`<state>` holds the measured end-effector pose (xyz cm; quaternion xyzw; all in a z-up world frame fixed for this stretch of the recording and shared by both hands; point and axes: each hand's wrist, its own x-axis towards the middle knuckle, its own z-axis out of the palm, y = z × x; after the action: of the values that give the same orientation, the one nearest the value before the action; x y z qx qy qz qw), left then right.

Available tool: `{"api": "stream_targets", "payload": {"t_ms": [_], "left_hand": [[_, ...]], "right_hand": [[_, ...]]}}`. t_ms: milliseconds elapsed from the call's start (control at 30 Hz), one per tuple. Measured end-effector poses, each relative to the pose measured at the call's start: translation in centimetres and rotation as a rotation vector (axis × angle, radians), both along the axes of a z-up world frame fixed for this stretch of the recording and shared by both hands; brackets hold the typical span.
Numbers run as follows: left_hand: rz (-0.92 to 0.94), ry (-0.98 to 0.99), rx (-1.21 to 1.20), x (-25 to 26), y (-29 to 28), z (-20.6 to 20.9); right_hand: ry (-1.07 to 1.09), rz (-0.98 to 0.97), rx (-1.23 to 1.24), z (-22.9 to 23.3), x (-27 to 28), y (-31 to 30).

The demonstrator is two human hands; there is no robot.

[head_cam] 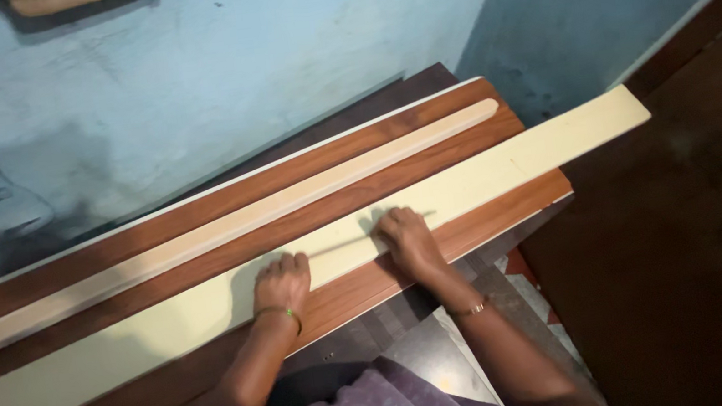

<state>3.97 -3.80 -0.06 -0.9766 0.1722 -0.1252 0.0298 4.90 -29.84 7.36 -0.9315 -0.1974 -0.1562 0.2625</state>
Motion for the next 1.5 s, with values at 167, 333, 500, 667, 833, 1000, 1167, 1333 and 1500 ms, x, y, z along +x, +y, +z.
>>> {"api": "stream_targets", "payload": {"t_ms": [167, 333, 500, 667, 833, 1000, 1167, 1333, 1500], "left_hand": [[-0.068, 0.101, -0.284, -2.4, 0.7, 2.3], [0.019, 0.335, -0.629, -1.9, 0.9, 7.0], [-0.033, 0.314, -0.828, -2.7, 1.1, 8.6], [0.077, 0.227, -0.600, -3.8, 5.3, 7.4], [0.147, 0.181, -0.198, -4.7, 9.5, 5.5], [0.220, 0.238, -0.049, -5.3, 9.2, 5.5], [0.243, 0.266, 0.027, -4.9, 9.0, 5.9], [0.253, 0.293, 0.062, -4.9, 9.0, 5.6], [0.239, 0.318, 0.096, -4.8, 8.9, 6.1]], "right_hand": [[-0.014, -0.020, 0.050, -0.1, -3.7, -1.8], [-0.050, -0.037, -0.066, 3.3, -6.1, -2.7], [-0.176, 0.037, -0.072, 3.1, -8.6, -4.0], [-0.192, -0.284, 0.043, -0.7, -9.4, -10.1], [0.317, -0.930, 0.091, 1.5, -8.7, -17.2], [0.490, -1.076, -0.089, 3.3, -9.1, -18.1], [0.543, -0.794, -0.225, 1.2, -11.8, -11.2], [0.519, -0.630, -0.202, -0.1, -13.1, -8.4], [0.575, -0.947, -0.080, 3.7, -10.7, -14.0]]}}
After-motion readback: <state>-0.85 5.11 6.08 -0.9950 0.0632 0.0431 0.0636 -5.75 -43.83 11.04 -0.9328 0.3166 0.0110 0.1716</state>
